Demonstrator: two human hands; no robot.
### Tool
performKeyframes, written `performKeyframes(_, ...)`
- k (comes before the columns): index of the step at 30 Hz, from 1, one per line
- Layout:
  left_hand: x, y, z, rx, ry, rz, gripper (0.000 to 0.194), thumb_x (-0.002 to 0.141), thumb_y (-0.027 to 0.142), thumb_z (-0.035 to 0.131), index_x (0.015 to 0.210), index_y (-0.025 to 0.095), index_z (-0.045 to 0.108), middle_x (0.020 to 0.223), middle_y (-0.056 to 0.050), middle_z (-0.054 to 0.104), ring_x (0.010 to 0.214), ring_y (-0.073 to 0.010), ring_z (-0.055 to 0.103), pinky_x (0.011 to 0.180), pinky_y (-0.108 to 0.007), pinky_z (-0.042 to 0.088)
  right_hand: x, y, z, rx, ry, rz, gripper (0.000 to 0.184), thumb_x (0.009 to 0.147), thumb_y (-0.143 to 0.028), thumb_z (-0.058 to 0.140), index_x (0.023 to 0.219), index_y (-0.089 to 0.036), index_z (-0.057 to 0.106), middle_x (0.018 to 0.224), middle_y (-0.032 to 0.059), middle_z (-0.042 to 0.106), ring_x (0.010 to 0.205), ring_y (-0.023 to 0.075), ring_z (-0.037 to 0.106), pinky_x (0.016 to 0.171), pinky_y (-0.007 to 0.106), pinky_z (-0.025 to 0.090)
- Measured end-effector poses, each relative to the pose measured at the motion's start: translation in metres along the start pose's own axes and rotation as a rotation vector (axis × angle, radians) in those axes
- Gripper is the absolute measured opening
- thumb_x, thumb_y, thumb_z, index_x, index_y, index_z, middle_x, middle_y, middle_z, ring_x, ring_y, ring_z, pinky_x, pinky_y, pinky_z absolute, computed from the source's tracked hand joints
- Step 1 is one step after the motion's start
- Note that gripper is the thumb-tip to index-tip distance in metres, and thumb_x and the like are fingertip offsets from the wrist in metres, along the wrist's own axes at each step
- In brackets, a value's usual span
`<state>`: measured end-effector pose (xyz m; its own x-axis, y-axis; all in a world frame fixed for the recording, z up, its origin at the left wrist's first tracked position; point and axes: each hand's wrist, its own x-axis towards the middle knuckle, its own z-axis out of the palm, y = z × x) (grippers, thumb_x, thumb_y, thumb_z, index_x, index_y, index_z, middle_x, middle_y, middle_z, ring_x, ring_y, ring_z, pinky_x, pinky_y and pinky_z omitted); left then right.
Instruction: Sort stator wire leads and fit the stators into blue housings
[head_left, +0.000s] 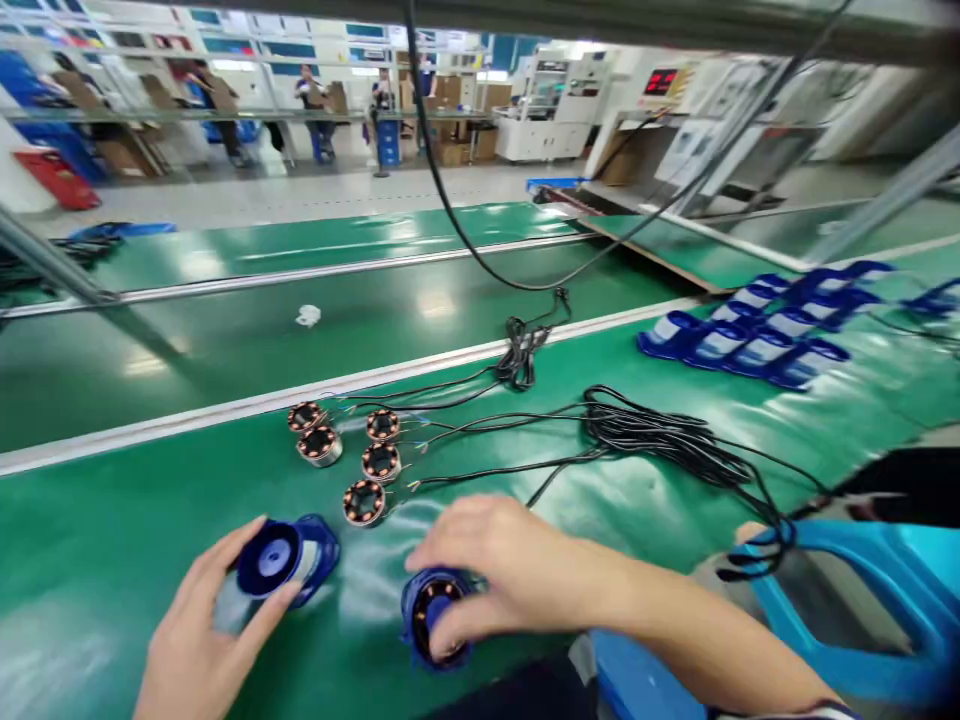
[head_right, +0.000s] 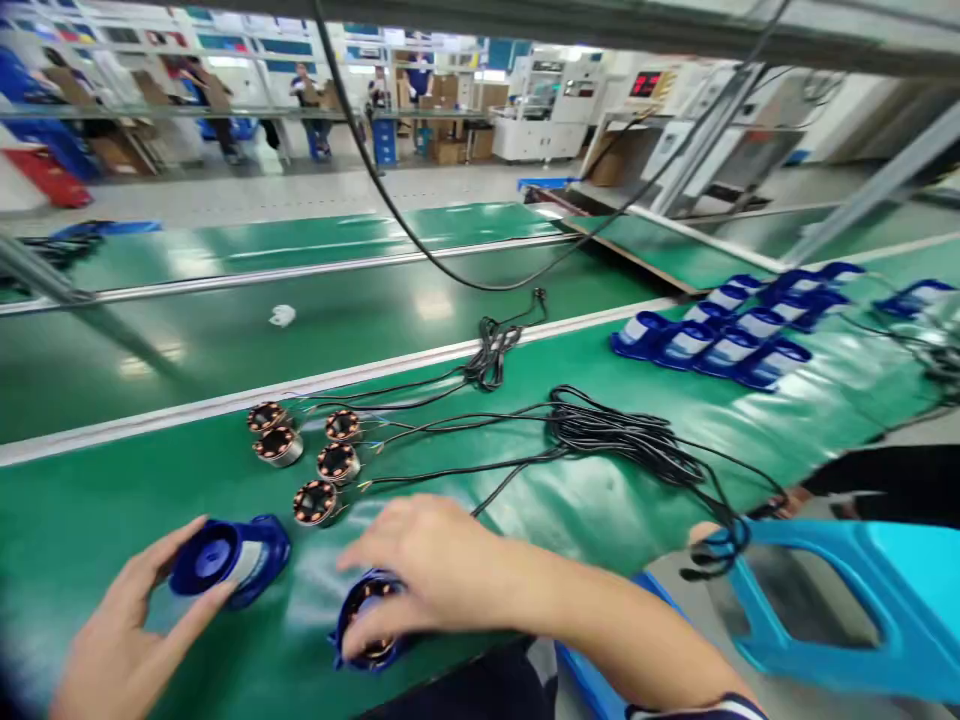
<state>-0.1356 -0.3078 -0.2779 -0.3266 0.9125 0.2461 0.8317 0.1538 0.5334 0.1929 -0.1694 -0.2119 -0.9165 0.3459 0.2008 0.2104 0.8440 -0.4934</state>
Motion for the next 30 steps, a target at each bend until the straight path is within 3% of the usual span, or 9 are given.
performKeyframes(3,-0.005,0.008,-0.002,-0.044,-0.053,-0.02,0.067,0.083,0.069,0.066,0.139,0.035,0.053,0.135,-0.005,0.058,0.115,-0.0288,0.063,0.098,-0.047,0.056,0.035,0.017,-0.008,-0.164,0.042,-0.012,0.039,0.092,-0.049,0.072,0.124,-0.028,0.068,0.122,0.0051,0.065,0.11,0.0224,0.055,0.094,0.037,0.047)
performKeyframes(5,-0.008,0.019,-0.001,-0.086,-0.087,-0.001,0.067,0.081,0.067,0.071,0.138,0.034,0.055,0.132,-0.006,0.057,0.114,-0.0262,0.063,0.093,-0.039,0.058,0.059,0.029,0.005,-0.297,0.011,-0.06,0.04,0.088,-0.043,0.078,0.124,-0.029,0.068,0.126,0.0071,0.06,0.113,0.0259,0.051,0.093,0.04,0.047)
performKeyframes(8,-0.012,0.033,0.002,-0.124,-0.157,-0.017,0.07,0.078,0.066,0.075,0.138,0.035,0.056,0.123,-0.006,0.058,0.106,-0.0234,0.065,0.086,-0.034,0.06,0.076,0.042,0.028,-0.374,-0.035,-0.119,0.021,0.093,-0.036,0.072,0.109,-0.022,0.073,0.121,0.0086,0.059,0.112,0.026,0.051,0.091,0.041,0.048)
performKeyframes(12,-0.003,0.051,0.015,-0.163,-0.19,0.013,0.067,0.07,0.065,0.083,0.124,0.031,0.064,0.114,-0.005,0.058,0.102,-0.0233,0.066,0.082,-0.034,0.061,0.055,0.042,0.021,-0.194,0.1,-0.037,0.018,0.099,-0.034,0.065,0.11,-0.022,0.073,0.129,0.01,0.056,0.117,0.0238,0.053,0.096,0.039,0.051)
performKeyframes(15,0.017,0.071,0.034,-0.208,-0.196,0.115,0.07,0.063,0.07,0.085,0.111,0.024,0.065,0.122,-0.01,0.058,0.111,-0.029,0.064,0.086,-0.039,0.061,0.024,0.031,-0.008,-0.045,0.248,0.05,0.021,0.103,-0.032,0.057,0.118,-0.023,0.069,0.137,0.0106,0.053,0.092,0.0131,0.063,0.086,0.029,0.056)
performKeyframes(17,0.031,0.086,0.049,-0.257,-0.22,0.196,0.071,0.062,0.072,0.084,0.107,0.022,0.063,0.116,-0.01,0.063,0.105,-0.0293,0.066,0.084,-0.041,0.06,0.009,0.022,-0.025,-0.025,0.289,0.052,0.023,0.105,-0.033,0.053,0.121,-0.025,0.068,0.138,0.009,0.054,0.081,0.0092,0.063,0.081,0.026,0.057)
performKeyframes(21,0.051,0.105,0.076,-0.319,-0.267,0.305,0.075,0.061,0.074,0.084,0.109,0.022,0.061,0.101,-0.006,0.068,0.093,-0.0268,0.067,0.077,-0.039,0.057,0.0,0.011,-0.034,-0.112,0.215,0.022,0.022,0.105,-0.032,0.053,0.12,-0.027,0.069,0.139,0.0047,0.058,0.109,0.0173,0.064,0.089,0.03,0.057)
performKeyframes(25,0.055,0.109,0.084,-0.317,-0.275,0.327,0.074,0.062,0.073,0.084,0.11,0.022,0.06,0.1,-0.004,0.067,0.09,-0.0244,0.066,0.075,-0.035,0.055,-0.003,0.007,-0.038,-0.344,0.099,0.059,0.024,0.104,-0.033,0.054,0.123,-0.025,0.067,0.133,0.0057,0.063,0.102,0.0235,0.062,0.078,0.037,0.058)
performKeyframes(30,0.049,0.114,0.085,-0.317,-0.257,0.306,0.069,0.064,0.071,0.084,0.105,0.022,0.059,0.096,-0.003,0.064,0.085,-0.0221,0.065,0.071,-0.033,0.053,-0.006,-0.006,-0.047,-0.307,0.025,0.133,0.029,0.099,-0.041,0.063,0.122,-0.022,0.064,0.116,0.0067,0.067,0.097,0.0211,0.063,0.079,0.034,0.056)
